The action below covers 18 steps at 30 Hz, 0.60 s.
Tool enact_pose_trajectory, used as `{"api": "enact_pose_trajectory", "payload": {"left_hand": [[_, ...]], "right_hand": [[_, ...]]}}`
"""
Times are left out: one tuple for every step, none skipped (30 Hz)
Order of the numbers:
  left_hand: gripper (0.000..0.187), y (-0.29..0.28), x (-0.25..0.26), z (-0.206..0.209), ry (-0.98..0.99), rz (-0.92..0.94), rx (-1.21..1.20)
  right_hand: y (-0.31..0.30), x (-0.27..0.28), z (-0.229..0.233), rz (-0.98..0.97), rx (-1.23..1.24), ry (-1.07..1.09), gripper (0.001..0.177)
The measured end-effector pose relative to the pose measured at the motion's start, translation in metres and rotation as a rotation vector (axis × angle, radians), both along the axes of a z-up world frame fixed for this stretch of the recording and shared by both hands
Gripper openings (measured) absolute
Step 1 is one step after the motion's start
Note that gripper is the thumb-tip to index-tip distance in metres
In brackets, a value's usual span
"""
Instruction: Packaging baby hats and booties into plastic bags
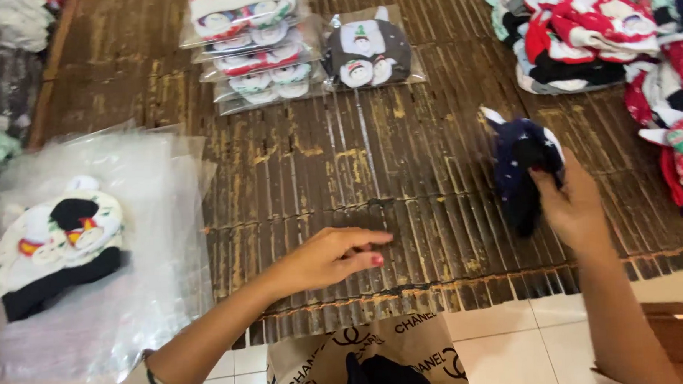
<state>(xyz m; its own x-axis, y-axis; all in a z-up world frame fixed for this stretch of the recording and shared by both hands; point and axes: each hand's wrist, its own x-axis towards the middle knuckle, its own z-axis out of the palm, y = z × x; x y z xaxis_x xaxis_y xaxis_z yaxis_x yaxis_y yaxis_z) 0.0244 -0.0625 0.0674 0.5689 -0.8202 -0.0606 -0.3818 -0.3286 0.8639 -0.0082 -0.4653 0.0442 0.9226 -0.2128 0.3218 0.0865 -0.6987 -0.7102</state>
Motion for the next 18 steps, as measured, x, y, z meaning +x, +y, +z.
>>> {"api": "enact_pose_trajectory", "payload": {"left_hand": [[0.044, 0.0, 0.001, -0.008, -0.003, 0.014, 0.003], [0.066, 0.0, 0.002, -0.016, 0.285, 0.156, -0.107], [0.091, 0.001, 0.003, -0.023, 0.57, 0.301, -0.223], [0.091, 0.007, 0.007, -0.023, 0.567, 0.314, -0.224], [0.098, 0.013, 0.012, -0.023, 0.729, 0.41, -0.335], [0.105, 0.018, 0.017, -0.021, 0.89, 0.506, -0.451], [0.105, 0.026, 0.021, -0.028, 0.886, 0.52, -0.455], [0.101, 0.035, 0.025, -0.035, 0.918, 0.627, -0.456], [0.098, 0.045, 0.029, -0.043, 0.949, 0.735, -0.458], [0.098, 0.05, 0.023, -0.037, 0.945, 0.753, -0.464], [0.096, 0.056, 0.018, -0.032, 0.861, 0.72, -0.429], [0.102, 0.059, 0.012, -0.028, 0.782, 0.682, -0.393], [0.102, 0.061, 0.008, -0.026, 0.783, 0.696, -0.399], [0.108, 0.06, 0.003, -0.024, 0.733, 0.662, -0.413], [0.114, 0.059, -0.001, -0.023, 0.683, 0.629, -0.425], [0.114, 0.057, -0.002, -0.025, 0.687, 0.633, -0.431], [0.109, 0.055, -0.004, -0.028, 0.625, 0.661, -0.407], [0.106, 0.054, -0.006, -0.03, 0.563, 0.686, -0.375]], "right_hand": [[0.03, 0.003, 0.009, 0.014, 0.003, -0.003, 0.038], [0.06, 0.006, 0.019, -0.043, -0.001, 0.087, 0.04], [0.09, 0.007, 0.029, -0.102, -0.006, 0.177, 0.042], [0.114, 0.008, 0.028, -0.088, -0.003, 0.176, 0.042], [0.139, 0.008, 0.027, 0.21, -0.016, -0.008, 0.04], [0.162, 0.008, 0.028, 0.505, -0.027, -0.196, 0.039], [0.17, 0.008, 0.014, 0.519, -0.024, -0.198, 0.039], [0.179, 0.008, -0.002, 0.594, -0.321, -0.194, 0.048], [0.189, 0.008, -0.019, 0.66, -0.621, -0.191, 0.057], [0.189, 0.005, -0.004, 0.677, -0.617, -0.198, 0.057], [0.19, 0.003, 0.01, 0.812, -0.451, -0.009, 0.065], [0.189, -0.001, 0.025, 0.934, -0.285, 0.188, 0.073], [0.183, 0.006, 0.027, 0.949, -0.286, 0.19, 0.073], [0.175, 0.012, 0.029, 0.929, -0.094, 0.3, 0.075], [0.166, 0.018, 0.031, 0.901, 0.097, 0.409, 0.077], [0.158, 0.023, 0.014, 0.905, 0.092, 0.415, 0.077], [0.15, 0.029, -0.003, 0.659, -0.005, 0.31, 0.048], [0.142, 0.033, -0.021, 0.411, -0.093, 0.2, 0.023]]}}
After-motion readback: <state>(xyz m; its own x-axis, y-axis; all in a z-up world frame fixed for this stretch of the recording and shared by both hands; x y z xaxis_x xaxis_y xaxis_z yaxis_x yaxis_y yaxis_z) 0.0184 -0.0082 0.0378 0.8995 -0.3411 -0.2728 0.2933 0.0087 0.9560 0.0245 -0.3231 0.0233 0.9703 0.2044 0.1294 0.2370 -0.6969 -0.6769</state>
